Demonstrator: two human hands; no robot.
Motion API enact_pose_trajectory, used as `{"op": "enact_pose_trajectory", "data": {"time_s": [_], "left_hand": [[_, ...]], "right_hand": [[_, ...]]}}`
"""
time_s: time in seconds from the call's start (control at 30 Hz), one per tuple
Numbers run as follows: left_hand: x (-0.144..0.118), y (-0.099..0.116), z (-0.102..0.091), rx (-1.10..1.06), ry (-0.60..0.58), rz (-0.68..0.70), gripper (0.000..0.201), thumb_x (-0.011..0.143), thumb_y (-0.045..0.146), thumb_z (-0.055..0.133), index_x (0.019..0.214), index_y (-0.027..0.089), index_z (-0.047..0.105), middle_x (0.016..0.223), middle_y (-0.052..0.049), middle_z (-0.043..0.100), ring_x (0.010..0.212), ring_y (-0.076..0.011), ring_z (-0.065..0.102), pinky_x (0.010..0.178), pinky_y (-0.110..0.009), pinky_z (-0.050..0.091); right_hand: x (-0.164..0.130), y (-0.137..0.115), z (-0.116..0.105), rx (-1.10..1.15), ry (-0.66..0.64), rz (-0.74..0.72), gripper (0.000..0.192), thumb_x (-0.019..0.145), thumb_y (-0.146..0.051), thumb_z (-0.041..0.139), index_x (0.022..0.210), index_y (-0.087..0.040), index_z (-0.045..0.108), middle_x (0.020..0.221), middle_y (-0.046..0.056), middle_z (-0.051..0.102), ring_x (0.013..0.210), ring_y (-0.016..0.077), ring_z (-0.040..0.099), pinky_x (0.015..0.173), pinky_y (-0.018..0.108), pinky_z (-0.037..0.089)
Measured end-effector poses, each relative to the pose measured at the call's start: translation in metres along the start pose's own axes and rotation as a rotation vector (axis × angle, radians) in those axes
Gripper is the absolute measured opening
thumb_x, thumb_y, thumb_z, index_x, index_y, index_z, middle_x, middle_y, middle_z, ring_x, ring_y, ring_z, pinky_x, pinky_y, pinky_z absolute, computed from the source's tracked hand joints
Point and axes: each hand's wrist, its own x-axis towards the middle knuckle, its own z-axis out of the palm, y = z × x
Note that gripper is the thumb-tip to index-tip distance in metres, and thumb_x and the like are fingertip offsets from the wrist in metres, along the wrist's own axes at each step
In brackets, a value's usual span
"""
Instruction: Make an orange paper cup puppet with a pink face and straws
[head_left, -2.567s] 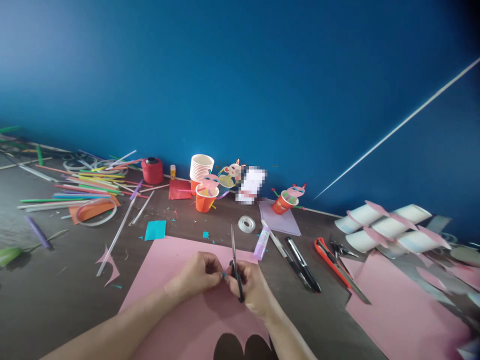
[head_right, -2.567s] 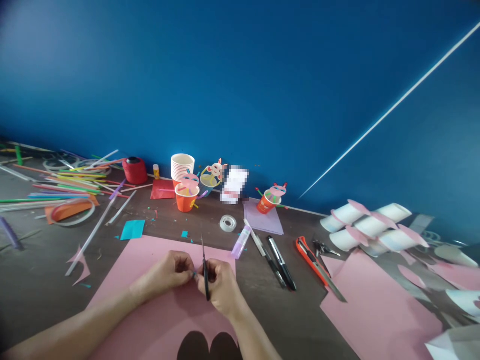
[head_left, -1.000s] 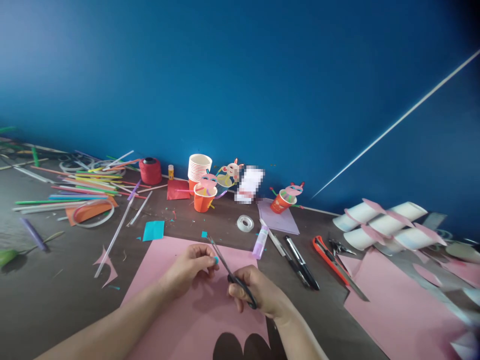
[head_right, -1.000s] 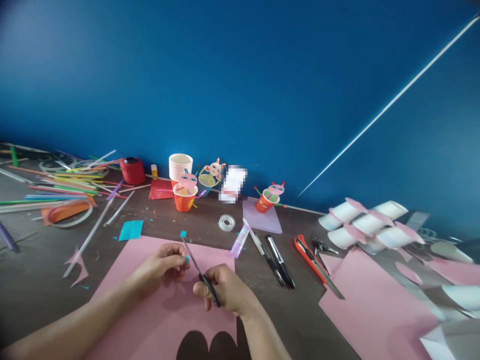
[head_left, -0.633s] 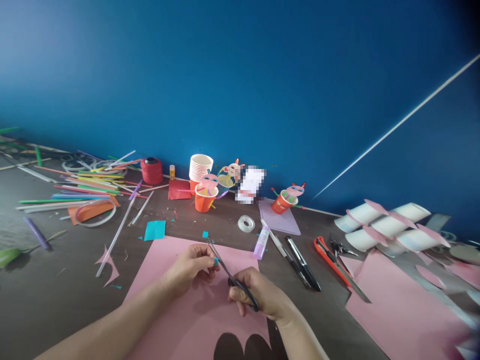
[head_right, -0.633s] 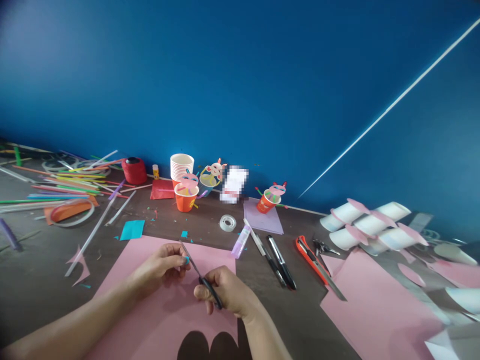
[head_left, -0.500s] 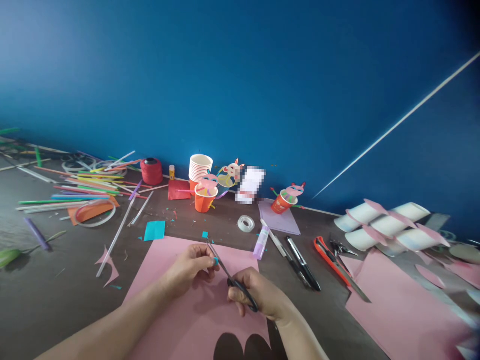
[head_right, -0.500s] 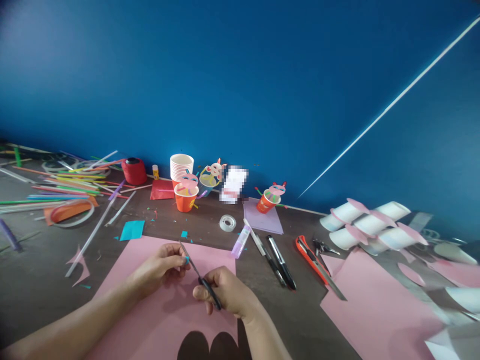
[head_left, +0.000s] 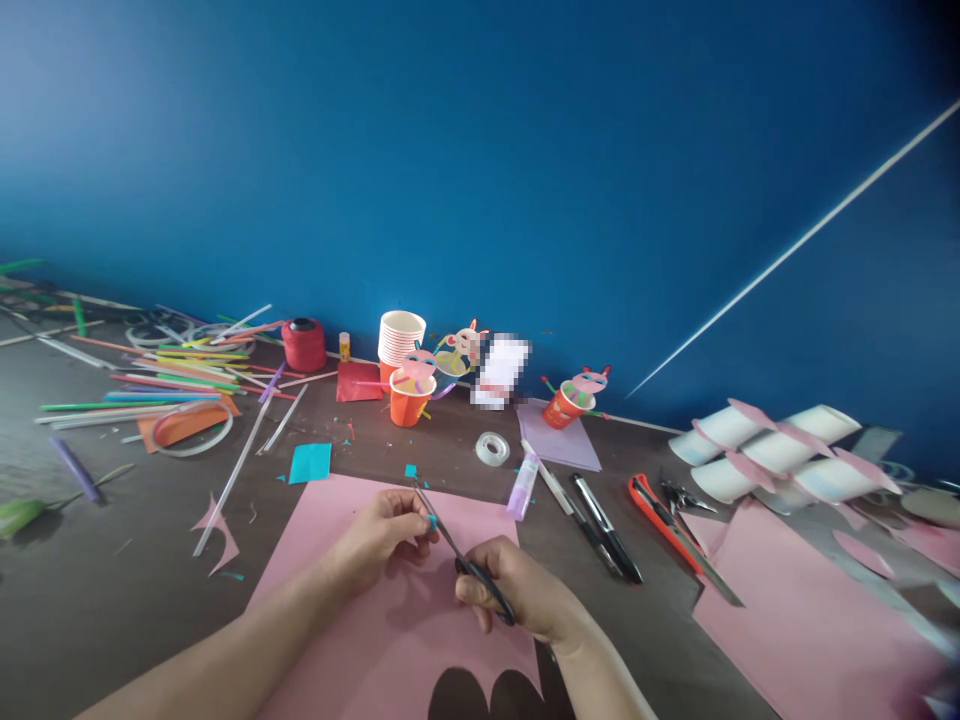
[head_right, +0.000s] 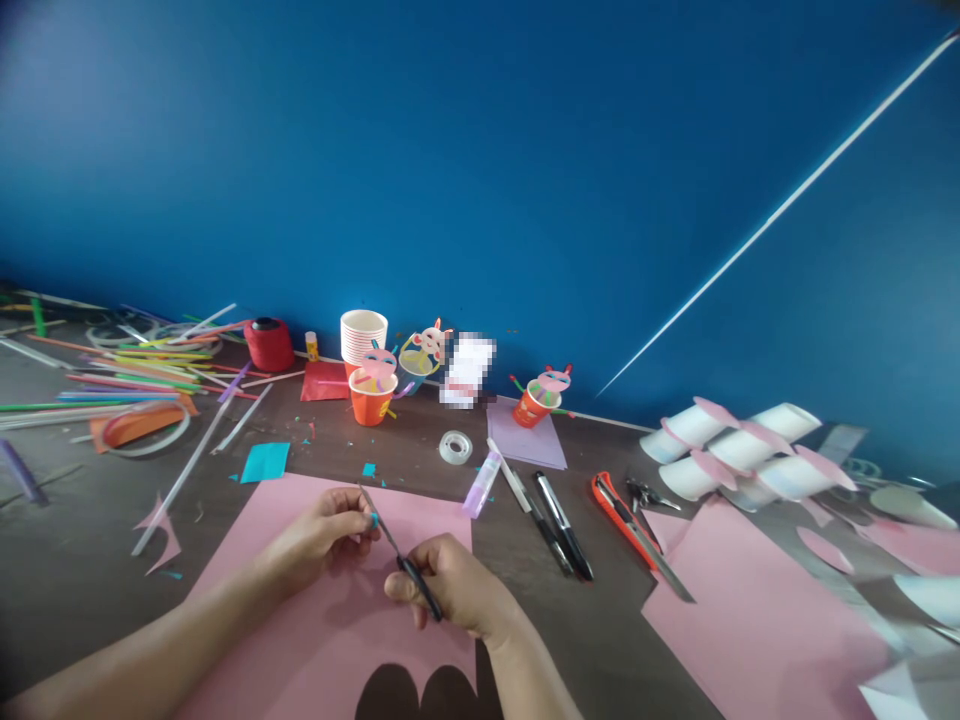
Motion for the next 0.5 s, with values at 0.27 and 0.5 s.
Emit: {"op": "enact_pose_trajectory", "data": {"time_s": [0.27, 0.5], "left_hand": [[0.0004, -0.0003, -0.0005, -0.020, 0.011, -0.008, 0.006, 0.062, 0.018, 0.058, 0.061, 0.014, 0.054, 0.059, -0.002, 0.063, 0.045, -0.0089, 0.052, 0.045, -0.020, 0.038], [-0.0009, 0.0008, 0.0002, -0.039, 0.000, -0.017, 0.003, 0.063, 0.016, 0.057, 0.061, 0.014, 0.054, 0.059, -0.002, 0.063, 0.045, -0.0086, 0.052, 0.044, -0.020, 0.037]], "right_hand": [[0.0013, 0.0030, 0.0001, -0.010, 0.017, 0.010, 0.043, 0.066, -0.055, 0.063, 0.059, -0.014, 0.055, 0.042, -0.005, 0.049, 0.039, 0.0058, 0.036, 0.042, 0.018, 0.026], [0.0001, -0.0009, 0.0002, -0.029, 0.006, 0.012, 0.043, 0.066, -0.055, 0.063, 0.057, -0.014, 0.052, 0.044, -0.004, 0.049, 0.040, 0.0055, 0.036, 0.041, 0.018, 0.024]]}}
